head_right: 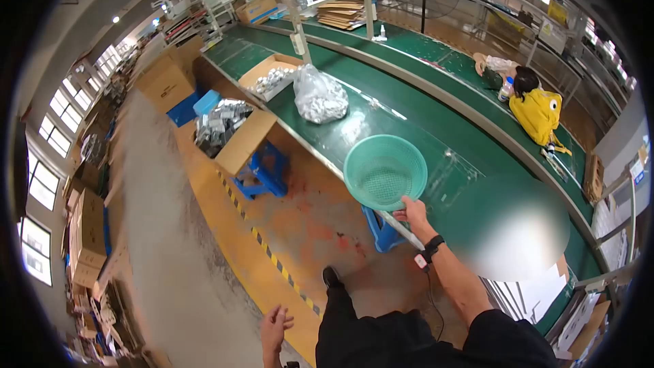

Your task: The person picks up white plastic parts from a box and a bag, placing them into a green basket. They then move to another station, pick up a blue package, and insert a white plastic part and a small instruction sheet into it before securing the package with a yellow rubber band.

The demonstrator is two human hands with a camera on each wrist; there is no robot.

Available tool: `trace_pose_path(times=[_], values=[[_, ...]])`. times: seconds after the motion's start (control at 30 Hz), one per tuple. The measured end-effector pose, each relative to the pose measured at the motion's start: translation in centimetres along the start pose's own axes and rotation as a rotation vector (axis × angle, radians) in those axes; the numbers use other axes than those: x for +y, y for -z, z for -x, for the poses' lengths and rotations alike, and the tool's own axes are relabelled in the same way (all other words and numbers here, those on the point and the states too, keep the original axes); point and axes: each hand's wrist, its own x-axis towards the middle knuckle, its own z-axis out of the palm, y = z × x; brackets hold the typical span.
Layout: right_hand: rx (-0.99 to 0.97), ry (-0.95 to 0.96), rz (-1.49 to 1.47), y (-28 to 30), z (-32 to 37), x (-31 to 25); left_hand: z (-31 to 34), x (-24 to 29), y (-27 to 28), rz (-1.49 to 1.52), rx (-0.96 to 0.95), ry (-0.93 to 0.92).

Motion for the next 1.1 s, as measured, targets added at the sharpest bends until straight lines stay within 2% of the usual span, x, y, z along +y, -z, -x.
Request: trace_pose_path(times=[0.1, 0.17, 0.23, 0.3, 0.37, 0.4, 0.5, 0.57, 0.6, 0.67, 0.7, 0.77, 0.87, 0.9, 0.97, 1.0, 1.03, 1.07, 1.1], values=[[0.057, -0.033, 0.030, -1.6, -4.3, -1.2, -12.0, 10.4, 0.6, -0.158, -0.082, -0.162], [0.156, -0.009, 0.076, -2.9, -3.5, -2.9, -17.5, 21.4, -1.2, -0.209, -0.168, -0.276], [0.220, 0.018, 0.132, -2.4, -3.8, -4.4, -24.6, 29.0, -3.5, -0.170, -0.230, -0.363], [0.466, 0.245, 0.543, -2.0, -3.6, -4.4, -30.7, 36.2, -6.6, -0.216, -0.275, -0.449], [0.554, 0.310, 0.700, -3.2, -4.7, -7.5, -37.6, 40.2, -10.4, -0.226, -0.360, -0.519], [0.591, 0.336, 0.770, -4.4, -5.1, -9.1, -41.5, 41.1, -12.9, -0.264, -0.392, -0.587], [0.399, 0.629, 0.589, -12.8, -9.9, -16.3, -51.0, 42.4, -20.3, -0.440, -0.428, -0.793], [0.240, 0.528, 0.523, -20.8, -10.9, -23.0, -55.4, 43.8, -25.3, -0.423, -0.490, -0.888], [0.176, 0.650, 0.544, -23.9, -13.0, -25.2, -58.3, 45.4, -27.9, -0.446, -0.486, -0.946], [0.100, 0.826, 0.639, -29.5, -16.9, -26.4, -62.4, 47.2, -31.0, -0.524, -0.480, -1.013], [0.097, 0.921, 0.723, -31.9, -19.5, -26.4, -63.6, 48.0, -32.4, -0.429, -0.488, -0.942], [0.099, 0.975, 0.763, -36.0, -23.5, -27.0, -65.6, 49.0, -34.0, -0.537, -0.628, -0.924], [0.288, 0.968, 0.798, -39.5, -29.1, -26.1, -68.5, 49.8, -35.2, -0.866, -0.837, -0.859], [0.312, 0.933, 0.813, -40.0, -30.9, -25.5, -70.0, 49.8, -35.2, -0.887, -0.885, -0.935], [0.254, 0.777, 0.829, -39.8, -34.0, -23.9, -74.6, 49.1, -35.9, -0.754, -0.732, -1.054], [0.258, 0.798, 0.767, -39.8, -35.2, -23.8, -77.0, 49.4, -36.7, -0.680, -0.661, -1.113], [0.291, 0.776, 0.711, -39.8, -35.8, -23.5, -79.8, 50.2, -37.0, -0.770, -0.610, -1.307], [0.308, 0.745, 0.654, -40.1, -35.3, -24.0, -81.0, 50.9, -37.2, -0.509, -0.588, -1.391], [0.323, 0.711, 0.595, -40.5, -34.6, -24.6, -84.1, 50.5, -38.0, -0.444, -0.530, -1.273]])
